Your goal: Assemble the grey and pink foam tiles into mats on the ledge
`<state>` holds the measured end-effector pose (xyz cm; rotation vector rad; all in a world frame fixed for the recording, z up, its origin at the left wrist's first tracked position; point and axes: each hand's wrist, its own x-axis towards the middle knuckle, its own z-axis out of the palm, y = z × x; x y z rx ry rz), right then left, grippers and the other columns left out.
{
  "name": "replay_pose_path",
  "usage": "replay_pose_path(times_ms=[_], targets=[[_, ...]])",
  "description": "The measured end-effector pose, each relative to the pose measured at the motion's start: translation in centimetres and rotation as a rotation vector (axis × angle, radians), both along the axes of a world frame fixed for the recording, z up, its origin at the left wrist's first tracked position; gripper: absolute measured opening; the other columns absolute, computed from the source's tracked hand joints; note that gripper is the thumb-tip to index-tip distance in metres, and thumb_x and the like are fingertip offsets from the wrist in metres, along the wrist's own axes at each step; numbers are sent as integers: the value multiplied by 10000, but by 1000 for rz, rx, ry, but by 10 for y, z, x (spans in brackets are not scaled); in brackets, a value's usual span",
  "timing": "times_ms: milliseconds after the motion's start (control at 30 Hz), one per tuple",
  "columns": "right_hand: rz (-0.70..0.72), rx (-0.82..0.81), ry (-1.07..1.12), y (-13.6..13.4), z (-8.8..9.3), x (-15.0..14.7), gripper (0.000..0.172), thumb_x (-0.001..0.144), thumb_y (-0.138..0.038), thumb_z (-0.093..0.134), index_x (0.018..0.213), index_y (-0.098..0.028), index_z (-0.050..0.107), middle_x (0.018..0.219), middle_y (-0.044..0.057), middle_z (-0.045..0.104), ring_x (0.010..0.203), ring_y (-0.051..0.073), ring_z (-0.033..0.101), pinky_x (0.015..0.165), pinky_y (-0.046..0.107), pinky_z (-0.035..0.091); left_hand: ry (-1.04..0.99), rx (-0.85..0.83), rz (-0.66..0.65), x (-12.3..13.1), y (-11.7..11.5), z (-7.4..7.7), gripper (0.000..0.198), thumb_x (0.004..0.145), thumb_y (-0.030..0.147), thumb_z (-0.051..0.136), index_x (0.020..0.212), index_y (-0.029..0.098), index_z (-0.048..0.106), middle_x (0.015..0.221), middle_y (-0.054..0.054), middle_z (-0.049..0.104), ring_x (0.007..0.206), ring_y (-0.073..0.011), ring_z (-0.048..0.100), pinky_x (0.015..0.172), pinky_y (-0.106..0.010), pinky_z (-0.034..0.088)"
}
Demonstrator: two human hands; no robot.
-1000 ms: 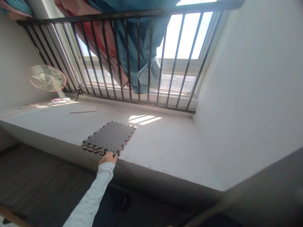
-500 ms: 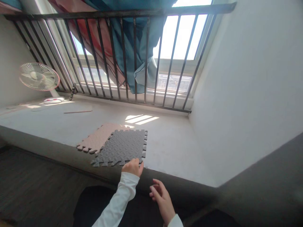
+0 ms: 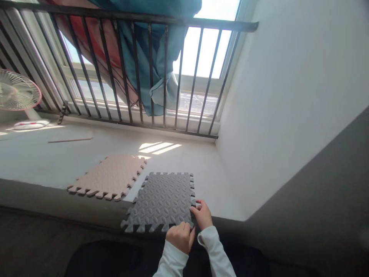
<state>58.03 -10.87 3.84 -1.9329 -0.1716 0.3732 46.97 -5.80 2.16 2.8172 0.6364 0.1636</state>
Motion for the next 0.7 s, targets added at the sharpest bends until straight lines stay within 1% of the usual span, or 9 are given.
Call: replay_pose_path(times_ms=[200, 300, 400, 467, 500, 533, 600, 667, 700], targets=[[-72, -153, -114, -47, 11, 27, 477, 588, -189, 518, 1061, -152, 467, 503, -86, 500, 539, 117, 504, 571, 218, 381, 92, -129, -140, 36, -44, 5, 382, 842, 383, 255, 870, 226, 602, 867, -117, 619, 778, -226, 609, 652, -335, 474], [-131, -289, -101, -74, 12, 45, 501, 590, -144, 515, 1087, -151, 459, 521, -82, 505, 564, 115, 518, 582, 209, 386, 84, -189, -281, 44, -60, 2, 345, 798, 284, 347, 1068, 218, 551, 995, -77, 612, 847, -198, 606, 702, -293, 495], [-209, -394, -83, -101, 15, 63, 481, 603, -125, 506, 1083, -139, 476, 593, -46, 563, 616, 122, 548, 623, 213, 402, -80, -173, -538, 39, -58, -15, 522, 718, 168, 408, 1236, 219, 431, 1135, -59, 568, 916, -159, 589, 757, -239, 496], [-277, -470, -90, -116, 19, 71, 446, 632, -135, 494, 1078, -141, 487, 685, -11, 605, 671, 133, 568, 669, 228, 413, -239, -100, -651, 31, -45, -32, 510, 714, 117, 394, 1202, 241, 471, 1123, -44, 580, 913, -136, 586, 753, -212, 493], [-300, -508, -97, -122, 20, 73, 427, 648, -145, 486, 1075, -146, 492, 743, 7, 619, 701, 138, 576, 690, 235, 415, -319, -42, -661, 26, -36, -40, 477, 729, 106, 381, 1163, 256, 506, 1094, -37, 596, 909, -131, 585, 750, -211, 492], [-304, -541, -108, -126, 22, 73, 409, 665, -153, 476, 1073, -151, 498, 801, 23, 624, 725, 140, 580, 708, 239, 417, -384, 23, -629, 21, -25, -48, 452, 745, 102, 371, 1133, 268, 531, 1074, -34, 606, 919, -135, 580, 758, -224, 491], [-240, -592, -159, -127, 22, 64, 377, 689, -159, 458, 1061, -157, 517, 907, 53, 616, 760, 138, 582, 737, 238, 417, -424, 143, -476, 11, -2, -59, 447, 744, 97, 391, 1120, 277, 550, 1096, -46, 598, 988, -169, 552, 829, -290, 472], [-87, -630, -249, -120, 18, 45, 354, 706, -159, 444, 1047, -167, 537, 982, 74, 595, 810, 144, 574, 775, 249, 412, -351, 213, -277, 3, 21, -65, 483, 706, 81, 434, 1140, 259, 550, 1170, -75, 557, 1070, -221, 504, 917, -382, 419], [-2, -658, -317, -113, 14, 33, 337, 718, -175, 445, 1039, -183, 548, 1018, 78, 583, 894, 166, 556, 809, 275, 401, -293, 231, -189, -1, 30, -67, 507, 685, 68, 448, 1150, 244, 548, 1207, -89, 532, 1103, -243, 478, 947, -417, 387]])
